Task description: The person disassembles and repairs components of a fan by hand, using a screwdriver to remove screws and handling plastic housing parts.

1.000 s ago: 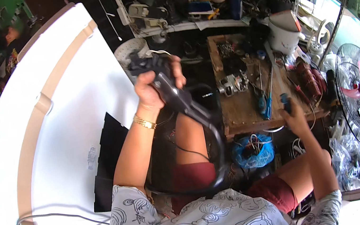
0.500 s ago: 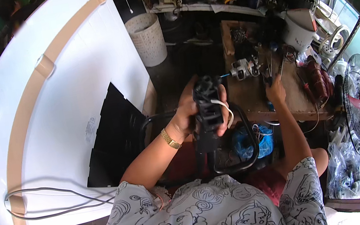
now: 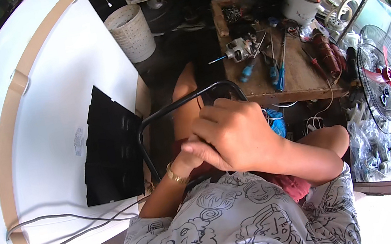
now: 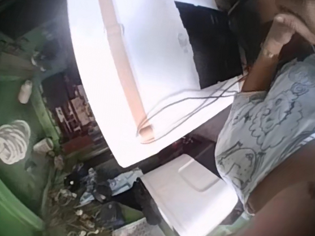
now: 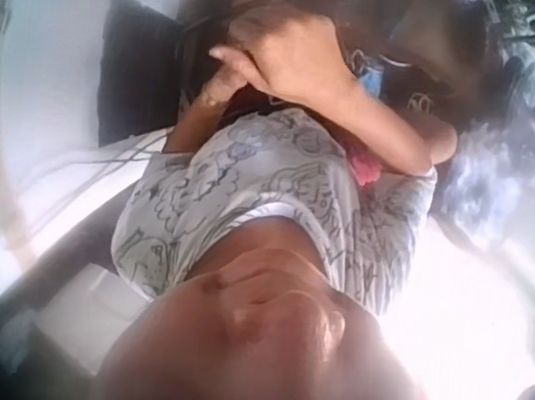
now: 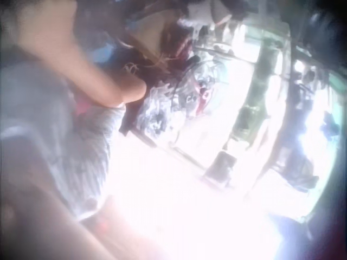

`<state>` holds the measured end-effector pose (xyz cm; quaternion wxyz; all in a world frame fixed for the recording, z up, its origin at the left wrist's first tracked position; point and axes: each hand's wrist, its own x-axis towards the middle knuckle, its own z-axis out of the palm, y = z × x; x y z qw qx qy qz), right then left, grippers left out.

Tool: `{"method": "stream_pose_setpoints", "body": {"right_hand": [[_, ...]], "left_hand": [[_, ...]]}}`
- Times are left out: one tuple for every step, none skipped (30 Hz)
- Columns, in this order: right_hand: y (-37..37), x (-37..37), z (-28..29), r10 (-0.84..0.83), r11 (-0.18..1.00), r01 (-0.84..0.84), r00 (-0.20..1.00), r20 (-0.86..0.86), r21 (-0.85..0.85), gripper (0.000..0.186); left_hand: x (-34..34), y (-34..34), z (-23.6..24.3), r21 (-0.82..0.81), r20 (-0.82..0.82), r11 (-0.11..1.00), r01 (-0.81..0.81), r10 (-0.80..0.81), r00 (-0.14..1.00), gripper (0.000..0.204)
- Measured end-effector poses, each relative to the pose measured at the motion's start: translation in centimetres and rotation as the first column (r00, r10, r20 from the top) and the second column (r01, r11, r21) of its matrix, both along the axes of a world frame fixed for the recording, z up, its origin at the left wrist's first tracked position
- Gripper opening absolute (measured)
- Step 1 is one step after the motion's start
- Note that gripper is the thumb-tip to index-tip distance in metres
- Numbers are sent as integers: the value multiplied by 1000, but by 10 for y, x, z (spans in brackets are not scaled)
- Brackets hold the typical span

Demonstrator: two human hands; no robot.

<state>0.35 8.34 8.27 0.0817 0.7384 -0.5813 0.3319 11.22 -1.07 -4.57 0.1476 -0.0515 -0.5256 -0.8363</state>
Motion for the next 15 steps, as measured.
{"method": "stream_pose_setpoints", "body": {"right_hand": [[0,-2,2,-14,1000,14,1000,-11,-1,34],[0,-2,4,-45,999,46,999,-25,22,34],[0,-2,5,-77,996,78,996,-39,45,34],[-4,-2,2,-48,999,48,999,-5,18,30],[-6,0,1,-51,998,51,999,2,26,30],[-9,-1,2,-42,993,43,999,-10,110,27],[-13,-2,4,-32,981,36,999,-22,193,24],[-18,-3,5,-17,970,20,1000,-15,242,20],[-20,-2,4,-15,964,14,1000,3,267,20],[-22,-2,4,-20,960,27,999,-28,280,20],[-25,-1,4,-10,957,25,999,-51,290,20],[-29,-1,6,-14,945,36,997,-69,325,20],[-33,1,3,-9,957,24,999,-51,291,22],[-37,3,7,4,951,9,999,-43,308,24],[-41,6,10,18,946,-6,999,-34,325,26]], "left_hand": [[5,4,1,-75,19,995,-69,70,997,77],[11,10,2,-161,36,978,-134,142,989,77],[15,15,2,-250,31,948,-196,210,977,78],[15,21,2,-334,13,907,-256,276,961,78],[19,28,0,-402,2,862,-310,339,941,78],[19,33,-1,-465,-21,809,-359,395,918,78],[17,36,-1,-501,-43,771,-393,431,901,78],[18,38,-3,-515,-59,744,-425,464,884,79],[18,40,-6,-507,-36,746,-431,481,876,78],[15,38,-6,-471,-16,771,-428,478,878,77],[16,38,-6,-435,11,788,-436,489,872,76],[16,37,-7,-386,27,808,-446,493,869,75],[17,38,-10,-329,47,822,-465,506,861,73],[16,36,-12,-274,56,832,-482,514,856,70],[17,37,-14,-215,76,839,-500,525,848,67]]}}
